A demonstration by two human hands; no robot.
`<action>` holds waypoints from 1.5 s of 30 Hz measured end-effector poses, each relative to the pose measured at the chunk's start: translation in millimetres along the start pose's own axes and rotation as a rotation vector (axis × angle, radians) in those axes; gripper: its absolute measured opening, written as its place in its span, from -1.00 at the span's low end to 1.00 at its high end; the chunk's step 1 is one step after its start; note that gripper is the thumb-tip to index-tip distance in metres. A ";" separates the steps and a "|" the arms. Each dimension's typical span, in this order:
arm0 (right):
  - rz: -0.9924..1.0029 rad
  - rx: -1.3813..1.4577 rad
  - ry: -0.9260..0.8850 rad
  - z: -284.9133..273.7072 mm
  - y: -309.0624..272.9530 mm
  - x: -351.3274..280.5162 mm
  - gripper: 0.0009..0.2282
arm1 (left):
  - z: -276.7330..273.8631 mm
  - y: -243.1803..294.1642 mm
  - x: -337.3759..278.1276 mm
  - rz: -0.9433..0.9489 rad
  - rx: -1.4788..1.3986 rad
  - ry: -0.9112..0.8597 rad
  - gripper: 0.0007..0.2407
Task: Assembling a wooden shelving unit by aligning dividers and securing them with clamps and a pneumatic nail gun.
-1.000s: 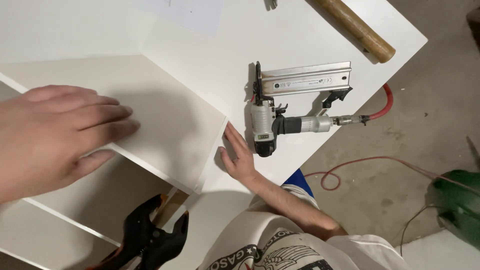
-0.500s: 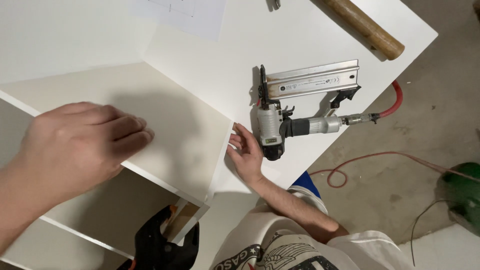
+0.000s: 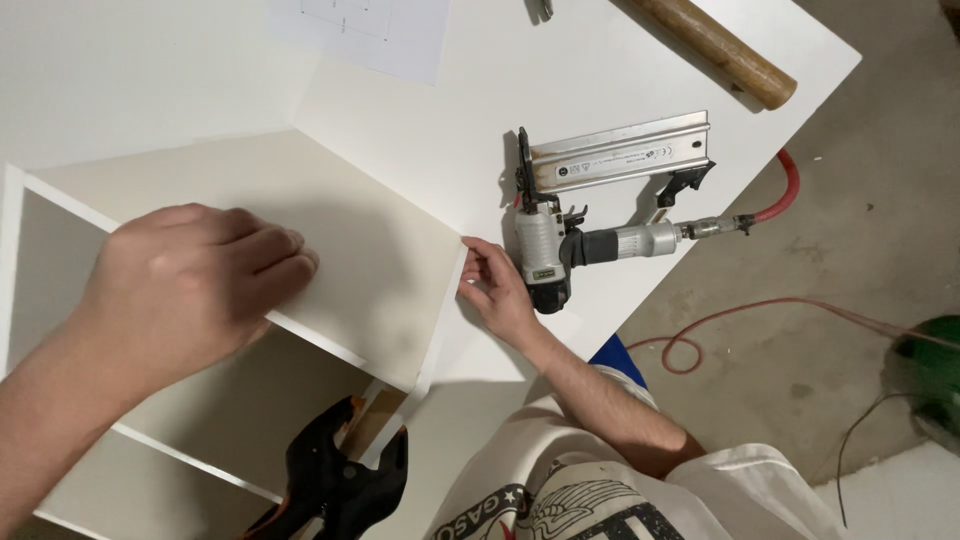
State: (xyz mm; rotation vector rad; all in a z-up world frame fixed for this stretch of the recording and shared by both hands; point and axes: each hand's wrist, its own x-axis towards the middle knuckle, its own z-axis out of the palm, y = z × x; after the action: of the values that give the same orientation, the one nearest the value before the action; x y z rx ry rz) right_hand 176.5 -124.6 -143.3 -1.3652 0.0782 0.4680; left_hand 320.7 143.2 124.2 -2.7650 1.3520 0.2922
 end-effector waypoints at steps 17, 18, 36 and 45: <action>-0.037 0.150 -0.026 2.4 0.1 -4.5 -0.39 | 1.4 11.9 3.8 -0.135 0.002 -0.119 -0.81; -0.039 0.157 0.013 4.9 -1.6 -6.9 -0.40 | -0.4 13.7 4.7 -0.182 -0.008 -0.131 -0.81; -0.451 -1.120 -0.086 -157.7 -112.9 -34.4 -0.67 | -5.1 16.0 4.1 -0.087 0.101 -0.097 -0.53; -0.208 -1.572 -0.557 -179.3 -105.8 7.5 -0.64 | -5.3 16.1 6.2 -0.097 0.052 -0.206 -0.52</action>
State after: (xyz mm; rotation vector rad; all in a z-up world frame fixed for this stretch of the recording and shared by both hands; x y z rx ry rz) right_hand 260.3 -306.8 -87.1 -2.6394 -1.0919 0.7504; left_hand 312.6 127.8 128.8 -2.6614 1.1569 0.5125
